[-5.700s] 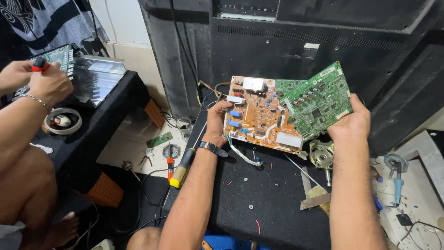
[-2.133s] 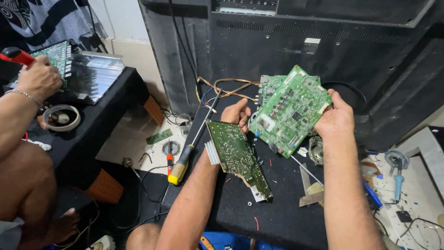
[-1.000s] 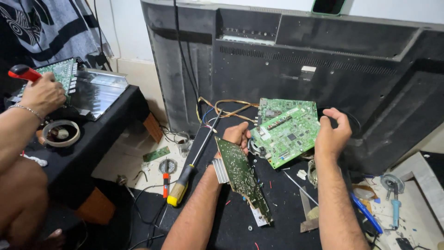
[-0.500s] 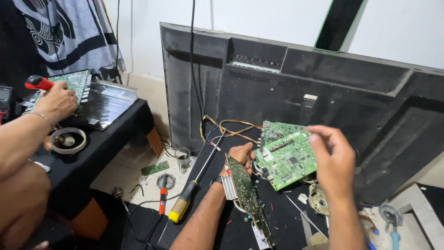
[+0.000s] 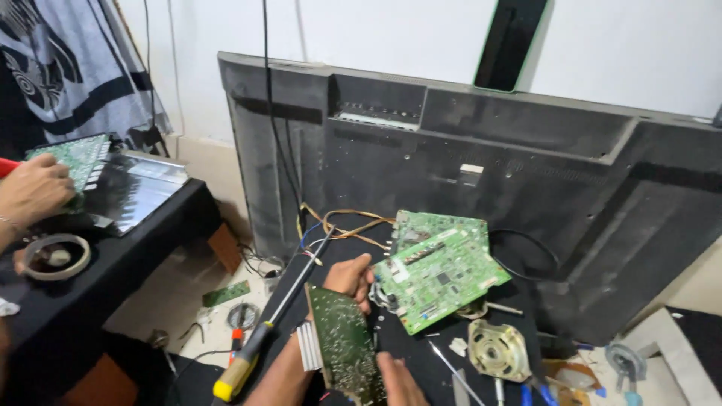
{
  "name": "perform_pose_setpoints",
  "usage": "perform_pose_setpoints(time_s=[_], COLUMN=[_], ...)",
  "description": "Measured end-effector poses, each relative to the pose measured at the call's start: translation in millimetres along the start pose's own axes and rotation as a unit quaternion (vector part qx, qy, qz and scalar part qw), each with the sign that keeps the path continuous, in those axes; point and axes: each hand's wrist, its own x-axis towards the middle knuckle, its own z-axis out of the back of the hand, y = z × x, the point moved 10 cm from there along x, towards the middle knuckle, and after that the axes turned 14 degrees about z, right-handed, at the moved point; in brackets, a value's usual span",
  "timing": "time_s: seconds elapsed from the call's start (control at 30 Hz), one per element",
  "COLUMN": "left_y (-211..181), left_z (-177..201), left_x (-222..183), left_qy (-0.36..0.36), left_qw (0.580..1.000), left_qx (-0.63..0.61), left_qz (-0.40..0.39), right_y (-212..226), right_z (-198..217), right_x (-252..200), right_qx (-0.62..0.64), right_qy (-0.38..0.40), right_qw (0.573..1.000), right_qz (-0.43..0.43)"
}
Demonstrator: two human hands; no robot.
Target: Inspecting and manipulating various circuit boards from a disassembled television, using a small blade for probing or cleaning.
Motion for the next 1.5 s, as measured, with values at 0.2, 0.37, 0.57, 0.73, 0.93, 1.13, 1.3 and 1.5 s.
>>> perform_pose_setpoints(time_s=[0.2,0.37,0.57,0.73,0.93,1.13,1.3,1.5], left_y=[0.5,8.2,-9.3,-13.8,1.4,12.7,1.0,-19.3], left_z=[10.0,15.0,8.5,17.9,30.4,-12.2,-28.8,-25.3], left_x=[-2.1,-15.2,-67.5,-128.2,-167.7,-231.0,-279.6,-321.2], left_qy=[-0.035,-0.014,0.037,-0.014,-0.006,0.22,0.194,0.176], left_qw=[0.999,0.999,0.995,0.989,0.983,0.949,0.942,0.943], left_qx=[0.001,-0.025,-0.024,0.074,0.122,0.122,0.158,0.164], left_qz=[-0.012,-0.025,-0.092,-0.126,-0.135,-0.193,-0.226,-0.23], right_y=[182.7,192.2,167.3,153.2,129.8,151.0,189.9,225.4], right_z=[150.9,160.3,163.3,161.9,147.6,197.8,262.2,284.8], right_x=[30.3,24.2,13.6,-3.3,-7.3,-8.7,-1.8,-11.0], right_qx=[-0.028,-0.007,0.122,0.172,0.346,0.559,0.542,0.642], right_qy=[-0.103,-0.034,-0.041,-0.036,-0.056,-0.054,-0.085,-0.111], right_qw=[0.988,0.999,0.983,0.946,0.914,0.813,0.825,0.725], right_qz=[0.111,-0.01,-0.134,-0.273,-0.206,0.157,0.132,0.225])
